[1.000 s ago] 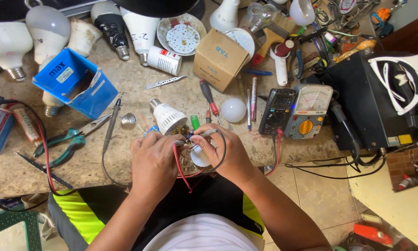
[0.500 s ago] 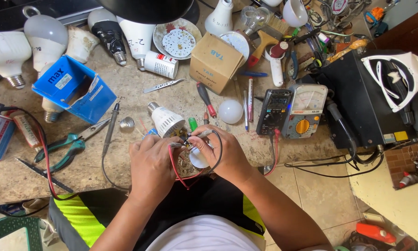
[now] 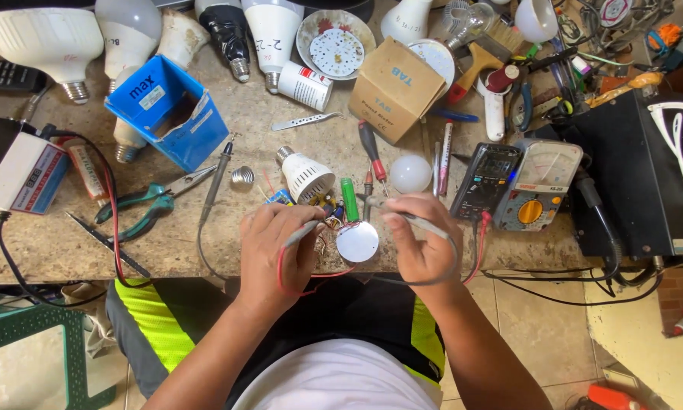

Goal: The person is repairing electronics by soldering a circuit board, testing it with a multimeter, and then setting up a digital receiver with a television.

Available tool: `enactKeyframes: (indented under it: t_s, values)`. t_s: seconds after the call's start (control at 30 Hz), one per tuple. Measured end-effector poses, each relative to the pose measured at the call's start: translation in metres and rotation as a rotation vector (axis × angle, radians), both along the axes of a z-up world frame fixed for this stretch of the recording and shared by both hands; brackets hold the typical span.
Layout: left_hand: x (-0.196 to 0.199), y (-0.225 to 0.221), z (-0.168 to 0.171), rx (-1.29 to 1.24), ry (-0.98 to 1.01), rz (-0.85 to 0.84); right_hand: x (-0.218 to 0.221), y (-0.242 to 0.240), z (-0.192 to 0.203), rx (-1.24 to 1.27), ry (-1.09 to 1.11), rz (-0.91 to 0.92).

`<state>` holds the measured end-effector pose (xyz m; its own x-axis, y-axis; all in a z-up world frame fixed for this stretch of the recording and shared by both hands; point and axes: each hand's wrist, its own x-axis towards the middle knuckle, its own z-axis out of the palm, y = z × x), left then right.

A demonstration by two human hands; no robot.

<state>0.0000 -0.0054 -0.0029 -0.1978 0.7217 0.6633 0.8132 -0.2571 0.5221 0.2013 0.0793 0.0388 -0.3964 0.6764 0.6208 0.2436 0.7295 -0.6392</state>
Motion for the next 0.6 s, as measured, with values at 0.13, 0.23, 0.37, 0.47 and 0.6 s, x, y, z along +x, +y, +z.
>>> enactKeyframes:
  t_s: [0.13,0.23,0.37,0.47,0.6]
  values:
    - [0.003,-0.024,0.003,0.124,-0.087,-0.06,0.022,-0.023,-0.018,0.026,0.076,-0.013]
    - [0.009,-0.046,-0.013,0.069,-0.017,-0.112,0.036,-0.055,-0.027,-0.012,-0.014,-0.01]
    - [0.021,-0.062,-0.026,0.007,0.152,-0.341,0.033,-0.094,-0.023,-0.073,-0.123,0.12]
    - [0.03,-0.066,-0.035,-0.044,0.172,-0.433,0.034,-0.109,-0.031,-0.122,-0.142,0.188]
    - [0.034,-0.064,-0.036,-0.079,0.154,-0.466,0.035,-0.109,-0.042,-0.047,-0.194,0.163]
